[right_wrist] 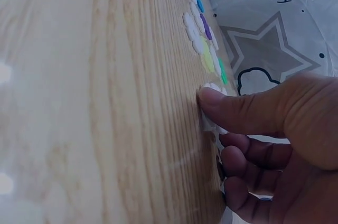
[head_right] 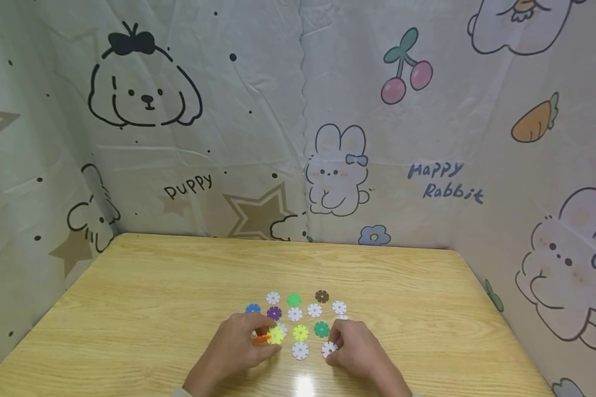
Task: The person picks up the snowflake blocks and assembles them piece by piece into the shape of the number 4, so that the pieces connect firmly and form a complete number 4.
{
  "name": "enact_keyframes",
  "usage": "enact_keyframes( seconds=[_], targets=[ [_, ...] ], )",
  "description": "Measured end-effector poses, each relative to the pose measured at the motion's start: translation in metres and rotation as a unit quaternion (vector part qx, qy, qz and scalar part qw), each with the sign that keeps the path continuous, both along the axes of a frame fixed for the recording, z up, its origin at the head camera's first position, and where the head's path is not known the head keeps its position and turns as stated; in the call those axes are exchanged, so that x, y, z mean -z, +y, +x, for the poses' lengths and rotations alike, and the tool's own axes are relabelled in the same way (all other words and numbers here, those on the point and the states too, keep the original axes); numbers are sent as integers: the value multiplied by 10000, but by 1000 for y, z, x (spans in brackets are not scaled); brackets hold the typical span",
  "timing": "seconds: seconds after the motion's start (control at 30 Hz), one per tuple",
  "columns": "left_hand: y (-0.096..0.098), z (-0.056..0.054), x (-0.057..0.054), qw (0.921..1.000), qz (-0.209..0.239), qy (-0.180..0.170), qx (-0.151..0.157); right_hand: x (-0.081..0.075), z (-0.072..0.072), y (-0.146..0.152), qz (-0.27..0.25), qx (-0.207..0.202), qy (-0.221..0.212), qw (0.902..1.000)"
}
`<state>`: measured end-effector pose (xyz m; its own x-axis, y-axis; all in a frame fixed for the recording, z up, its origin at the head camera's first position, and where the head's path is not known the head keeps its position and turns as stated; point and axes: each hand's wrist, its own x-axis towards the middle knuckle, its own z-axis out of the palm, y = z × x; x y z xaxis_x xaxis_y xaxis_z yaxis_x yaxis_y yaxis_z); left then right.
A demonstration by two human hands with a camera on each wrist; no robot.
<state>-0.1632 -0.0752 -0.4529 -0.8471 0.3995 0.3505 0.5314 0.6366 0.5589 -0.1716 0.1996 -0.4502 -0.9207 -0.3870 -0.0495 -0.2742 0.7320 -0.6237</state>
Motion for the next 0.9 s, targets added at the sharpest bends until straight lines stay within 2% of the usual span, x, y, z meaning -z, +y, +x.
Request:
enact_keyframes(
  seconds=[0.23,0.53,0.7,0.9],
  targets=[
    [2,1,0,10000,-53,10,28,1,0,1,-80,-195,147,9997],
    [3,1,1,9999,-59,65,90,2,2,1,66,-256,484,9985],
    [4,2,0,9998,-94,3,161,1,3,0,139,-251,568,9980],
    [6,3,-2,9996,-191,-98,177,0,6,-3,-7,-288,574,9979]
  ],
)
